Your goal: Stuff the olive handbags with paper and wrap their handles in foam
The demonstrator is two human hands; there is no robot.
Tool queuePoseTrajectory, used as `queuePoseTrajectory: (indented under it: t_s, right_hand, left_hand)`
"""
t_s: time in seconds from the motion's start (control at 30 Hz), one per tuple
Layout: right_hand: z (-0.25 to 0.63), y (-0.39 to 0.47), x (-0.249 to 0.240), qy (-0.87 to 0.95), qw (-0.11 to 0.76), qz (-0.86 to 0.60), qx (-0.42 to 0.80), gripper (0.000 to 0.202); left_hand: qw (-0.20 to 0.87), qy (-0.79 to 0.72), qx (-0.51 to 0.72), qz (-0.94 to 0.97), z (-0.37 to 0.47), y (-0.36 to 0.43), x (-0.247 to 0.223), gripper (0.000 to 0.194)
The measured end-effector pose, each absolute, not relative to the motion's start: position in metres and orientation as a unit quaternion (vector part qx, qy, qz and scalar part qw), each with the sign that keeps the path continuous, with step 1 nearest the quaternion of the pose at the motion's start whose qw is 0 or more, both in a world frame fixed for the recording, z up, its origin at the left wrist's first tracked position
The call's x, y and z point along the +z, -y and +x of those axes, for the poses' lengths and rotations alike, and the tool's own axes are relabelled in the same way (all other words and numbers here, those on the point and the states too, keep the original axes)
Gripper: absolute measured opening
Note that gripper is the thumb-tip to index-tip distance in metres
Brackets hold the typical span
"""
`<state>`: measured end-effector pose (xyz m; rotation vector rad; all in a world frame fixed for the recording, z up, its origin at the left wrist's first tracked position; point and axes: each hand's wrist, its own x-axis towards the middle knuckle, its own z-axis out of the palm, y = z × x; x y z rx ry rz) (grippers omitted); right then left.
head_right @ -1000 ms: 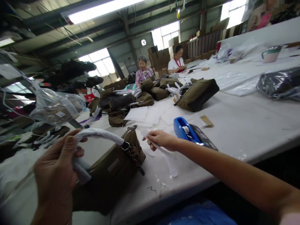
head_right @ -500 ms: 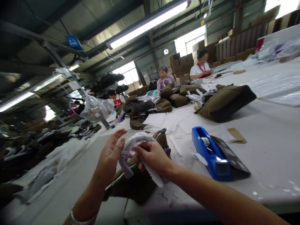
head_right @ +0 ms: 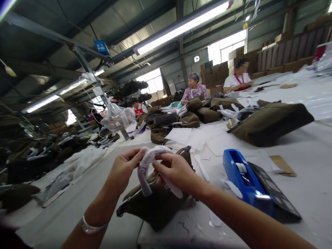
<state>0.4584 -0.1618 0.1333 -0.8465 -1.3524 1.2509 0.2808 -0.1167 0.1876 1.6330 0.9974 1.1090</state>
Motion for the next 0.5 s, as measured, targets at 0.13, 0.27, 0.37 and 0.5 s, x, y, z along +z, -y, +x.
queuePoseTrajectory:
  t_s: [0.13, 0.27, 0.37, 0.5]
  right_hand:
    - [0.474, 0.187, 0.134, 0.555, 0.573, -0.357, 0.485, 0.028]
    - [0.484, 0.193, 0.148, 0.548, 0.557, -0.256, 0.569, 0.03]
    - [0.485, 0.186, 0.16, 0.609, 0.569, -0.277, 0.479, 0.028]
    - [0.476, 0.178, 0.173, 0.652, 0.619, -0.341, 0.276, 0.015]
  left_hand:
    - [0.375, -0.39, 0.495, 0.68, 0.278, 0.115, 0.193, 0.033]
    - [0.37, -0.358, 0.504, 0.693, 0.279, 0.116, 0.2, 0.03]
    - [0.388, -0.342, 0.488, 0.703, 0.281, 0.12, 0.204, 0.028]
    - [0.362, -0.336, 0.489, 0.719, 0.283, 0.127, 0.207, 0.022]
